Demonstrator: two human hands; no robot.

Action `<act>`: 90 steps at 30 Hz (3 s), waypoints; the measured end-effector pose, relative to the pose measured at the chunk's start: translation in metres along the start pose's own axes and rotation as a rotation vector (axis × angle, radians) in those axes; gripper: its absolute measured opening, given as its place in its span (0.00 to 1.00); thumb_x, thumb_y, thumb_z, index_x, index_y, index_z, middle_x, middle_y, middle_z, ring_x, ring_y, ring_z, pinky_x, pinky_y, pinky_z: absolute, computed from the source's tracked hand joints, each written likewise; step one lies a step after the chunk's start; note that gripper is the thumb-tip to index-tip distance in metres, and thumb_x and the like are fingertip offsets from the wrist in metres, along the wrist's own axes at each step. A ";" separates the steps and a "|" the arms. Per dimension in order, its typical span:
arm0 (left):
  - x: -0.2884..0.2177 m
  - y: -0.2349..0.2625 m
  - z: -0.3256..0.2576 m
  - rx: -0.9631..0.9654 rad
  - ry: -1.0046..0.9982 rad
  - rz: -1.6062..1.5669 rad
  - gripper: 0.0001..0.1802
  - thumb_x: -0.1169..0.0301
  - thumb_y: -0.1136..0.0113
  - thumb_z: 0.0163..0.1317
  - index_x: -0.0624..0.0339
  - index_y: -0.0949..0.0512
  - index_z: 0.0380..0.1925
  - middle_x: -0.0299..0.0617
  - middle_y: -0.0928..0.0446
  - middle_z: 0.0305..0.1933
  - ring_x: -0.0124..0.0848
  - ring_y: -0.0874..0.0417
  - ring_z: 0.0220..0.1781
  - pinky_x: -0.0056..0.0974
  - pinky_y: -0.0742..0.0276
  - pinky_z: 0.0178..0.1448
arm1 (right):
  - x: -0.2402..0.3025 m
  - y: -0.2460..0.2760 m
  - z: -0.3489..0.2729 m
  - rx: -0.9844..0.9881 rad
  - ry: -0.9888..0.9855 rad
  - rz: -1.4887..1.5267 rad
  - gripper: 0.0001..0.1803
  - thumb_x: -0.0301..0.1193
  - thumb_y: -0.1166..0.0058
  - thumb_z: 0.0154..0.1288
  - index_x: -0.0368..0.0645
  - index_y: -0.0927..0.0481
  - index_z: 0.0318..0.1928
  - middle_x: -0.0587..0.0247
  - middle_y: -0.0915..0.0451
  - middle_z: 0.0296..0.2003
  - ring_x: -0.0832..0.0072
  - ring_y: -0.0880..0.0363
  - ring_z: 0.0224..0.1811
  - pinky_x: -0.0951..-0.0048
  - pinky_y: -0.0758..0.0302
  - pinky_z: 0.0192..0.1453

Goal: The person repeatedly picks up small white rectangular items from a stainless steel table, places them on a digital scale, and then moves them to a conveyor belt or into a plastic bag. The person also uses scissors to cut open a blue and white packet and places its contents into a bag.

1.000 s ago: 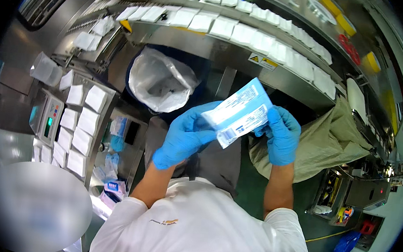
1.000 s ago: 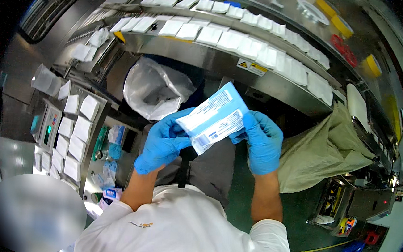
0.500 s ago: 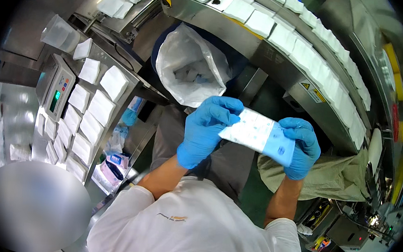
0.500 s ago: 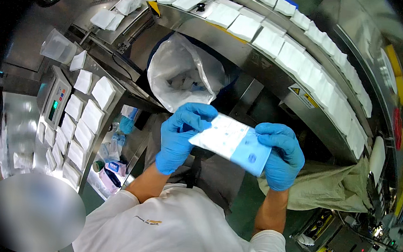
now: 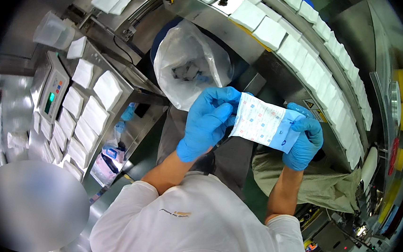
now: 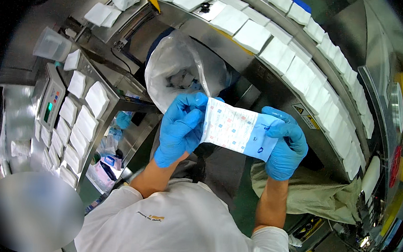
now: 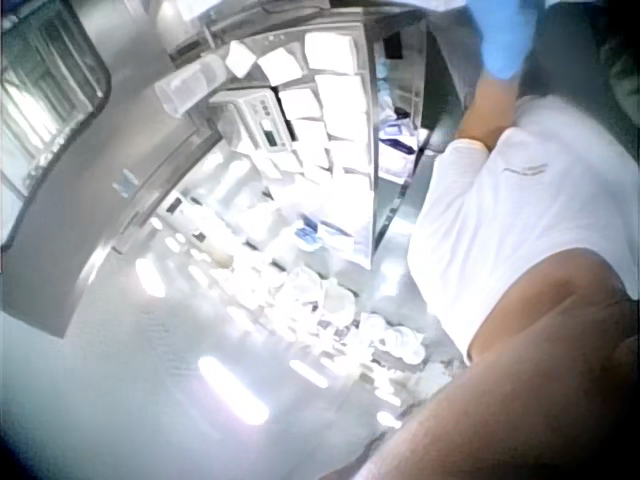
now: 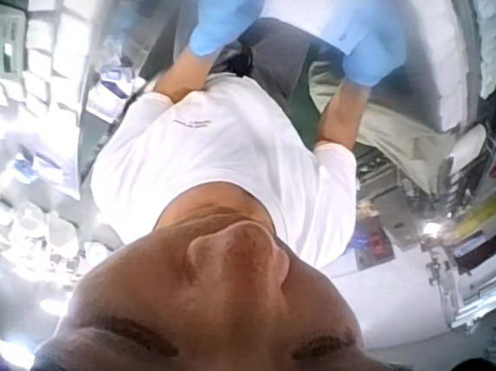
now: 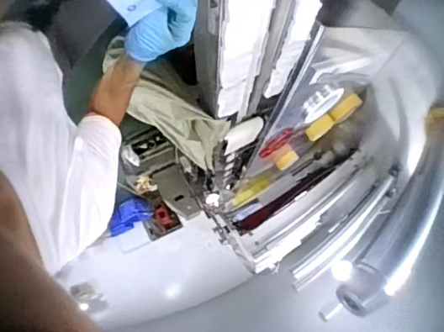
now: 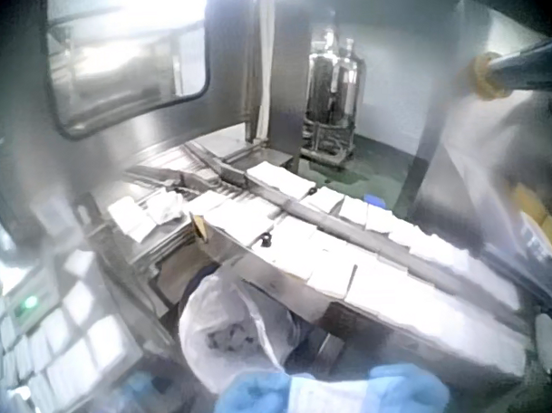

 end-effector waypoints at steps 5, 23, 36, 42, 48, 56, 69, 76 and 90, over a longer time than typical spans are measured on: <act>-0.008 0.001 -0.020 -0.074 -0.068 0.157 0.27 0.85 0.41 0.64 0.64 0.32 0.63 0.49 0.23 0.61 0.35 0.20 0.61 0.41 0.22 0.67 | -0.003 -0.003 -0.017 -0.044 -0.032 0.055 0.10 0.13 0.42 0.58 0.44 0.17 0.31 0.43 0.16 0.49 0.62 0.14 0.48 0.63 0.17 0.54; 0.033 -0.007 -0.067 0.069 0.222 0.426 0.40 0.79 0.29 0.54 0.69 0.34 0.69 0.48 0.26 0.66 0.38 0.22 0.64 0.42 0.26 0.69 | 0.179 0.033 -0.037 0.258 0.491 -0.706 0.16 0.18 0.48 0.64 0.41 0.15 0.50 0.56 0.16 0.51 0.65 0.18 0.54 0.64 0.23 0.62; -0.001 -0.033 -0.068 0.114 0.192 0.636 0.39 0.81 0.31 0.56 0.65 0.33 0.69 0.47 0.20 0.55 0.30 0.14 0.47 0.30 0.13 0.36 | 0.268 0.293 0.109 -0.239 -0.466 -2.071 0.28 0.52 0.38 0.57 0.37 0.11 0.41 0.38 0.14 0.41 0.51 0.13 0.44 0.57 0.19 0.48; -0.025 -0.031 -0.065 0.092 0.112 0.667 0.42 0.80 0.30 0.52 0.69 0.35 0.69 0.47 0.25 0.65 0.33 0.19 0.61 0.37 0.22 0.65 | 0.273 0.327 0.079 0.087 -0.274 -1.964 0.13 0.31 0.47 0.66 0.33 0.17 0.33 0.49 0.20 0.22 0.66 0.23 0.21 0.62 0.24 0.32; -0.041 -0.032 -0.056 0.078 0.150 0.647 0.42 0.79 0.26 0.53 0.65 0.32 0.69 0.44 0.20 0.60 0.30 0.17 0.57 0.34 0.18 0.59 | 0.248 0.226 -0.080 -0.252 -0.200 -0.637 0.21 0.27 0.40 0.66 0.42 0.22 0.59 0.58 0.16 0.41 0.74 0.17 0.34 0.72 0.18 0.37; -0.048 -0.047 -0.053 0.162 0.105 0.705 0.42 0.78 0.25 0.52 0.64 0.32 0.69 0.44 0.20 0.60 0.30 0.16 0.56 0.35 0.16 0.59 | 0.059 0.063 -0.159 0.440 -0.748 -0.502 0.44 0.26 0.15 0.34 0.42 0.28 0.55 0.67 0.25 0.40 0.78 0.27 0.39 0.75 0.27 0.47; -0.039 -0.048 -0.064 0.183 0.281 0.691 0.43 0.80 0.25 0.50 0.63 0.32 0.69 0.43 0.26 0.69 0.29 0.18 0.59 0.35 0.18 0.62 | 0.064 0.039 -0.143 0.629 -0.776 -0.712 0.26 0.28 0.21 0.50 0.37 0.24 0.45 0.67 0.20 0.31 0.84 0.24 0.31 0.77 0.23 0.36; -0.024 -0.043 -0.059 0.229 0.326 0.680 0.44 0.80 0.25 0.49 0.63 0.32 0.69 0.45 0.30 0.72 0.32 0.22 0.66 0.38 0.23 0.68 | 0.071 0.044 -0.146 0.630 -0.856 -0.671 0.26 0.30 0.21 0.51 0.38 0.23 0.46 0.70 0.21 0.31 0.86 0.26 0.31 0.78 0.26 0.35; -0.031 -0.037 -0.061 0.228 0.318 0.685 0.44 0.82 0.27 0.50 0.62 0.33 0.70 0.41 0.25 0.63 0.28 0.20 0.57 0.35 0.22 0.61 | 0.059 0.030 -0.160 0.667 -0.940 -0.501 0.26 0.37 0.24 0.57 0.40 0.22 0.49 0.62 0.16 0.34 0.80 0.18 0.34 0.75 0.22 0.39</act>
Point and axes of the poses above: each hand's wrist, its own z-axis towards the middle knuckle, its own y-axis out of the back of the hand, x = y × z, the point moved 10 cm from there along z, towards the middle knuckle
